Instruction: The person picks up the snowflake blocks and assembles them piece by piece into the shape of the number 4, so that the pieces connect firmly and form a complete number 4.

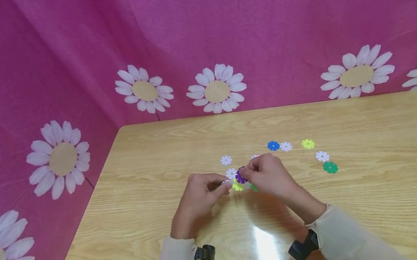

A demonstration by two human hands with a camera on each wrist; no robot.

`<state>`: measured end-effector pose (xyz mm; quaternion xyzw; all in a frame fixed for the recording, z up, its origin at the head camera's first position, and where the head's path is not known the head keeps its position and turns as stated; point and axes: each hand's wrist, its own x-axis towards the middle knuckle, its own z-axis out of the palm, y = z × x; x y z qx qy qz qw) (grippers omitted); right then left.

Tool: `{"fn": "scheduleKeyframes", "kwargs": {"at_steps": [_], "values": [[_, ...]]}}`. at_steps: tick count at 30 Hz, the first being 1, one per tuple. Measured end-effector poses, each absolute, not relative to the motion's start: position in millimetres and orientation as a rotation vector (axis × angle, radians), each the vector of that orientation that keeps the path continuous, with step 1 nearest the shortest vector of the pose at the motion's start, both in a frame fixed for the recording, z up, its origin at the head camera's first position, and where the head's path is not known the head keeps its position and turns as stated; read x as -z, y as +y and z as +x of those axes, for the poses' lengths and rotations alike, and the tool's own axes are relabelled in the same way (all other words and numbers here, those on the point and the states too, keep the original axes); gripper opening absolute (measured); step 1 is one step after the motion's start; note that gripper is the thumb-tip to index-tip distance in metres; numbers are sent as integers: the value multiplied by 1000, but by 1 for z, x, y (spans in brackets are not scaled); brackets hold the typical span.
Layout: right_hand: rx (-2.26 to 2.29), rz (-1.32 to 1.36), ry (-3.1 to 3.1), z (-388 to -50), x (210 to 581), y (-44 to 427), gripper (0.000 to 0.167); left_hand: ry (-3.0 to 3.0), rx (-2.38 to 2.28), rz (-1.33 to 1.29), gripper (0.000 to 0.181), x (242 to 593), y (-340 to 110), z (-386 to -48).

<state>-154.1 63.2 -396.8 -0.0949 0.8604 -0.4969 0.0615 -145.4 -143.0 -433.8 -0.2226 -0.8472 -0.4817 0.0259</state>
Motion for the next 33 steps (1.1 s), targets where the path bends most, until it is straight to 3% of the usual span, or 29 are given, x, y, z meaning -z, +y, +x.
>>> {"fn": "scheduleKeyframes", "kwargs": {"at_steps": [33], "values": [[1441,-177,2594,-150,392,58,31,-2557,1450,-674,7,434,-137,-143]]}}
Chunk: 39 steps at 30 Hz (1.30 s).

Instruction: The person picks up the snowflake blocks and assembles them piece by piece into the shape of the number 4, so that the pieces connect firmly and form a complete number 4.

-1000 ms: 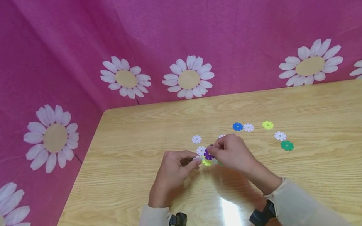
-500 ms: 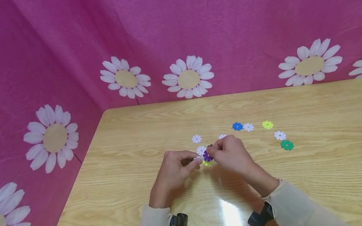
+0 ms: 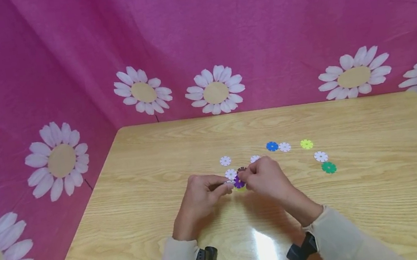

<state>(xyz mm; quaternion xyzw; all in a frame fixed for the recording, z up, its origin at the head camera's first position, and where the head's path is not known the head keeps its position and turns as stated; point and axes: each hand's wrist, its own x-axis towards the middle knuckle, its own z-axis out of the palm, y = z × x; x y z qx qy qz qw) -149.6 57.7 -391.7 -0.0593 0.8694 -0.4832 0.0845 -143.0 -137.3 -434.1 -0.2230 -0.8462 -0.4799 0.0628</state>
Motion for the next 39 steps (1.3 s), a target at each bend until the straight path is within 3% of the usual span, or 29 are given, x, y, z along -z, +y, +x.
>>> {"fn": "scheduleKeyframes", "kwargs": {"at_steps": [24,39], "values": [[1382,-76,2558,-153,393,54,33,-2568,1397,-677,7,432,-135,-141],[1359,-311,2606,-167,381,87,22,-2594,1466,-708,5,437,-139,-141]]}}
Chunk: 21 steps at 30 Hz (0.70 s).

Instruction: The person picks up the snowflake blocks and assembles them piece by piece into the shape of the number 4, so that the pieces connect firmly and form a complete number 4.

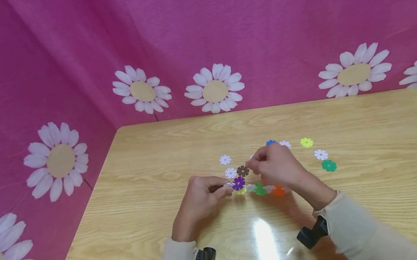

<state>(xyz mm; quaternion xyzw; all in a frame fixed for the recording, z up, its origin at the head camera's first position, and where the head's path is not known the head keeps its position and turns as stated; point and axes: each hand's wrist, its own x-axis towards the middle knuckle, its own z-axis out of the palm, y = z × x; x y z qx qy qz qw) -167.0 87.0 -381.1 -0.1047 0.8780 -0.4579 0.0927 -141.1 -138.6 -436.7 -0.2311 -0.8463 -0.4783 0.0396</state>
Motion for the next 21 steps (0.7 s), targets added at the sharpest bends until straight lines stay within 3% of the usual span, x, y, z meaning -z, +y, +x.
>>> {"fn": "scheduleKeyframes", "kwargs": {"at_steps": [14,21], "values": [[1156,-485,2652,-188,388,94,20,-2653,1446,-670,5,435,-144,-138],[1091,-568,2652,-196,393,91,28,-2678,1450,-632,6,433,-146,-137]]}}
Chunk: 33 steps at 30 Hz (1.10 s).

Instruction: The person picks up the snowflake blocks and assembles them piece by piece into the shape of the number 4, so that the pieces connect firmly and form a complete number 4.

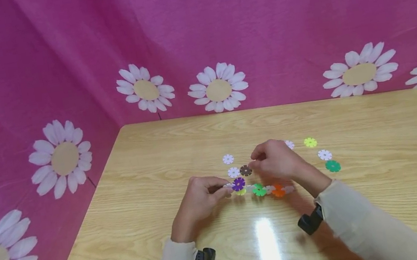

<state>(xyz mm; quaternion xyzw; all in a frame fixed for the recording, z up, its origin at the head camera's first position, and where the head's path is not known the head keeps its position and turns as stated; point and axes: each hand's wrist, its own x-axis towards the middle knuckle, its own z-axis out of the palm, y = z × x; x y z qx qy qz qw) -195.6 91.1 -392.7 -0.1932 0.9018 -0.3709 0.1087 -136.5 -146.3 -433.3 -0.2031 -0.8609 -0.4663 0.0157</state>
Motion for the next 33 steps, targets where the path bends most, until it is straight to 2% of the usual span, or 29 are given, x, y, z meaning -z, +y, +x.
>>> {"fn": "scheduleKeyframes", "kwargs": {"at_steps": [9,14,18,21,29,33], "values": [[958,-707,2728,-208,405,87,25,-2709,1418,-568,6,434,-153,-134],[891,-761,2740,-214,411,83,9,-2691,1412,-568,6,435,-156,-133],[879,-721,2678,-215,413,78,21,-2660,1416,-582,5,437,-158,-133],[851,-686,2656,-217,415,75,24,-2650,1425,-587,4,437,-159,-133],[704,-642,2665,-222,422,69,11,-2665,1472,-562,6,438,-161,-131],[616,-662,2684,-224,424,65,11,-2669,1464,-553,6,436,-162,-131]]}}
